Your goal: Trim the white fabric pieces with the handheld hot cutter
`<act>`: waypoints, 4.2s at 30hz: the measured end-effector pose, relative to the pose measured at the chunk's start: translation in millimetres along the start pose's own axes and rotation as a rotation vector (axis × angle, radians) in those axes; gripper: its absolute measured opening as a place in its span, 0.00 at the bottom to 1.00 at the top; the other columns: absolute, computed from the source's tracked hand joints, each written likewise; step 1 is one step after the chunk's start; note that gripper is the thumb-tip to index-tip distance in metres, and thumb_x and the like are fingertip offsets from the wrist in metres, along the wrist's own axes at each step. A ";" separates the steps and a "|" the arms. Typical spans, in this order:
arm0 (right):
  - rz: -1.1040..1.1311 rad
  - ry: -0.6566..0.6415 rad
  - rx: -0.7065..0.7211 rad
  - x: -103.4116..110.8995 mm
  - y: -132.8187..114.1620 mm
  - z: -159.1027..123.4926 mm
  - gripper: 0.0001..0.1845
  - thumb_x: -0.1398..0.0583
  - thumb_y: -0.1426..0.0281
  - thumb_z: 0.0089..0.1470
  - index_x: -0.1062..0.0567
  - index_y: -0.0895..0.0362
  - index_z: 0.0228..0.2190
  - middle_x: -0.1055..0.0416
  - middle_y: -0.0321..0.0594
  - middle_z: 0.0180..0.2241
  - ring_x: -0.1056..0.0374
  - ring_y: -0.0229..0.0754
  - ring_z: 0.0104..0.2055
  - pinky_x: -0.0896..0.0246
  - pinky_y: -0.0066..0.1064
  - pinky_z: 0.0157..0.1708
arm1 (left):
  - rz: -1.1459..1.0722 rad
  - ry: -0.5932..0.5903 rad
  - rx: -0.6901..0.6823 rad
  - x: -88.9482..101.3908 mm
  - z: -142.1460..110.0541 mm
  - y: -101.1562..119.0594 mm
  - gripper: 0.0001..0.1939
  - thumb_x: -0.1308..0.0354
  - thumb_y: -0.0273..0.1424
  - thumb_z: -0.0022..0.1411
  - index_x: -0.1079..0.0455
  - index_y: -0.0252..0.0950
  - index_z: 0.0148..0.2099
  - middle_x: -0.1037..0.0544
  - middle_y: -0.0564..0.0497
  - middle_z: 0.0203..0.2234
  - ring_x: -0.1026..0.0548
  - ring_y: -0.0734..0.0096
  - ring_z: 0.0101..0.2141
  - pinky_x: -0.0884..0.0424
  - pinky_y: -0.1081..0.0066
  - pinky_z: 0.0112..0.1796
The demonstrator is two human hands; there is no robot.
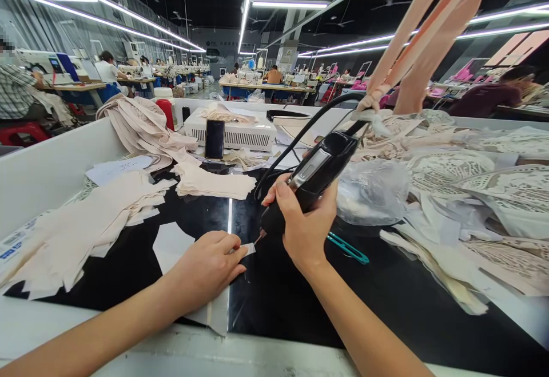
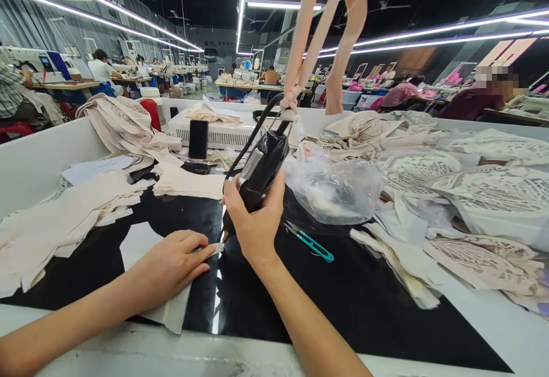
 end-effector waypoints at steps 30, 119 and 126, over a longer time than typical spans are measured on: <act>-0.028 0.029 -0.025 2.9 -3.2 -7.1 0.16 0.28 0.67 0.54 0.29 0.48 0.38 0.25 0.25 0.28 0.30 0.36 0.22 0.27 0.33 0.24 | -0.024 0.012 -0.001 2.2 -3.2 -1.1 0.08 0.42 0.29 0.80 0.24 0.35 0.55 0.19 0.46 0.46 0.21 0.59 0.43 0.22 0.61 0.46; 0.071 0.030 -0.103 -4.0 -11.3 -13.8 0.18 0.28 0.67 0.52 0.28 0.48 0.42 0.24 0.25 0.29 0.29 0.35 0.22 0.27 0.30 0.24 | -0.265 0.099 0.008 -0.3 -24.1 -6.2 0.15 0.49 0.17 0.78 0.24 0.35 0.54 0.17 0.46 0.47 0.18 0.61 0.48 0.24 0.54 0.59; 0.077 -0.019 -0.094 -9.3 -11.0 -24.9 0.16 0.28 0.68 0.54 0.28 0.49 0.40 0.24 0.25 0.29 0.27 0.34 0.23 0.26 0.28 0.25 | -0.265 0.091 0.012 -2.6 -24.0 -7.2 0.16 0.49 0.16 0.77 0.24 0.36 0.55 0.17 0.46 0.47 0.18 0.61 0.48 0.25 0.53 0.60</act>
Point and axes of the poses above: each hand's wrist, its own z-axis towards the middle knuckle, its own x-axis out of the back of the hand, y = z × x, the point moved 6 cm from there along z, towards the middle knuckle
